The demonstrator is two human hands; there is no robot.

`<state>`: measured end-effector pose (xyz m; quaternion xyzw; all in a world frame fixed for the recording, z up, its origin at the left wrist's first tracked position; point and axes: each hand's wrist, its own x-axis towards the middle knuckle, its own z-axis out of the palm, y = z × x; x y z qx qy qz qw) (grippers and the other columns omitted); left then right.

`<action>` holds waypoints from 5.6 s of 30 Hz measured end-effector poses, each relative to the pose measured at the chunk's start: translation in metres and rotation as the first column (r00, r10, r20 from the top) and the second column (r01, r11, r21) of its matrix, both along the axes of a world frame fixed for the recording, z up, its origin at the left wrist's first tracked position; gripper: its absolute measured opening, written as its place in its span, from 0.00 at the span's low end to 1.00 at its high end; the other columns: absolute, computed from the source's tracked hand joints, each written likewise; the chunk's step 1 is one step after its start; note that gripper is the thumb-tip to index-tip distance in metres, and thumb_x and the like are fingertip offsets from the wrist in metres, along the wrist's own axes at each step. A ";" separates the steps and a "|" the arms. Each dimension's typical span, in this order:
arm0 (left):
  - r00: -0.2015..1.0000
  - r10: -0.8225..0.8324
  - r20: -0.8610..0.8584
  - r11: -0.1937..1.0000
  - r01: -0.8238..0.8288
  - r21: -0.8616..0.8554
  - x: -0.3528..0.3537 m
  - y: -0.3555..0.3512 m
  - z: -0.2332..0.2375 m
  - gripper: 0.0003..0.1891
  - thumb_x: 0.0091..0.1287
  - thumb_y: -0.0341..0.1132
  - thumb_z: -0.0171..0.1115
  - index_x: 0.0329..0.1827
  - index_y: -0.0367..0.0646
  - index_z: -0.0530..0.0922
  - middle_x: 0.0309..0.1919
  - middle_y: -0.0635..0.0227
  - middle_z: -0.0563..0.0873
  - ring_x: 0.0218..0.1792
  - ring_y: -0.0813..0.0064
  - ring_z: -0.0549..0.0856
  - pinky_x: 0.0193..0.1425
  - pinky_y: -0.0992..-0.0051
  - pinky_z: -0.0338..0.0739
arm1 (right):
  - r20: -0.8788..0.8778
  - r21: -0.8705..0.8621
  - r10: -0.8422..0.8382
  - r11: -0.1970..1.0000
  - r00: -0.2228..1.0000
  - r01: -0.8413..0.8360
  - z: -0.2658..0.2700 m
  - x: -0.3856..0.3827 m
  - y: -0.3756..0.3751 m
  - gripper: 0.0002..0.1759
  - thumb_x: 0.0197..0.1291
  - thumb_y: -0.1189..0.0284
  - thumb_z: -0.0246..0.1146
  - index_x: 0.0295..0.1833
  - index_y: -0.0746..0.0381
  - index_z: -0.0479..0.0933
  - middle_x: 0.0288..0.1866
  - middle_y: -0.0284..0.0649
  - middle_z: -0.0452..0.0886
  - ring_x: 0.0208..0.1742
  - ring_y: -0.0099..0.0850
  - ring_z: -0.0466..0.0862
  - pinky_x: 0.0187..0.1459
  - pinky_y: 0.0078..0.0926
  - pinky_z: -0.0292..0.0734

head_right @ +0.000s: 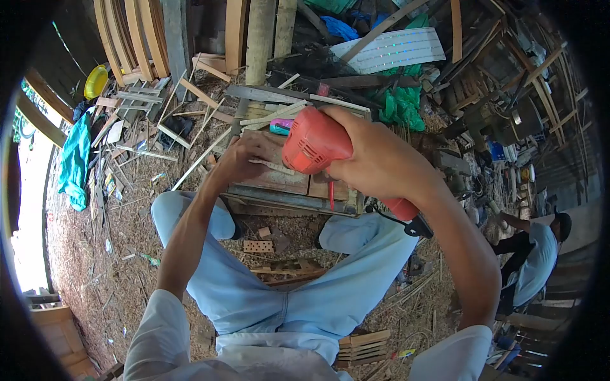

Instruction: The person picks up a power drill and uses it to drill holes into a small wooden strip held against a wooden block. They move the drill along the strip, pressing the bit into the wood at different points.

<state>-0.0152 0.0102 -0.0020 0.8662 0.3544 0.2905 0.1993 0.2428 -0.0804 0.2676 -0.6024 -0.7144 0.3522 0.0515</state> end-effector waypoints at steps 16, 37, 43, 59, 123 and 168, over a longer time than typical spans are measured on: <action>0.993 -0.015 0.119 0.999 0.009 0.046 0.015 0.000 -0.012 0.13 0.45 0.34 0.79 0.35 0.49 0.88 0.42 0.73 0.87 0.51 0.66 0.82 0.60 0.64 0.68 | 0.021 0.025 0.002 1.000 1.000 -0.003 -0.008 -0.002 0.005 0.42 0.52 0.73 0.67 0.74 0.63 0.61 0.49 0.57 0.84 0.43 0.47 0.87 0.47 0.39 0.80; 0.989 -0.025 0.145 0.998 0.016 0.063 0.015 0.001 -0.014 0.16 0.46 0.24 0.81 0.37 0.39 0.83 0.38 0.66 0.85 0.43 0.66 0.87 0.43 0.67 0.81 | 0.042 0.002 0.004 1.000 0.999 -0.004 -0.015 -0.006 0.013 0.46 0.54 0.77 0.63 0.80 0.56 0.54 0.37 0.43 0.83 0.24 0.27 0.81 0.28 0.30 0.79; 0.966 -0.024 0.257 0.975 0.079 -0.207 0.015 0.004 -0.019 0.18 0.45 0.20 0.78 0.39 0.39 0.82 0.42 0.65 0.85 0.46 0.68 0.86 0.49 0.71 0.83 | 0.081 0.038 0.071 0.997 0.994 -0.074 -0.012 -0.015 0.016 0.45 0.54 0.76 0.65 0.78 0.58 0.56 0.35 0.44 0.83 0.23 0.28 0.81 0.28 0.30 0.79; 0.995 -0.013 0.094 1.000 0.011 0.019 0.010 -0.001 -0.011 0.14 0.47 0.32 0.78 0.37 0.42 0.86 0.48 0.68 0.85 0.53 0.62 0.82 0.57 0.65 0.77 | 0.123 0.114 0.136 0.982 0.983 -0.151 -0.027 -0.014 0.018 0.44 0.51 0.72 0.68 0.75 0.55 0.60 0.50 0.56 0.84 0.49 0.49 0.85 0.53 0.41 0.78; 0.996 0.012 0.093 0.998 -0.019 0.067 0.022 -0.010 -0.011 0.14 0.47 0.35 0.78 0.39 0.48 0.89 0.43 0.73 0.85 0.55 0.64 0.81 0.61 0.61 0.70 | 0.018 0.083 0.002 0.997 1.000 -0.004 -0.015 0.001 0.000 0.44 0.53 0.78 0.62 0.78 0.56 0.57 0.37 0.44 0.84 0.25 0.28 0.82 0.29 0.30 0.79; 0.989 0.025 0.147 0.998 -0.017 -0.058 0.015 -0.005 -0.014 0.11 0.50 0.36 0.75 0.36 0.44 0.89 0.44 0.68 0.84 0.52 0.61 0.81 0.61 0.60 0.71 | 0.050 0.084 0.162 0.983 0.986 -0.166 -0.024 -0.007 0.025 0.43 0.53 0.76 0.65 0.76 0.57 0.59 0.42 0.46 0.83 0.25 0.29 0.83 0.29 0.31 0.80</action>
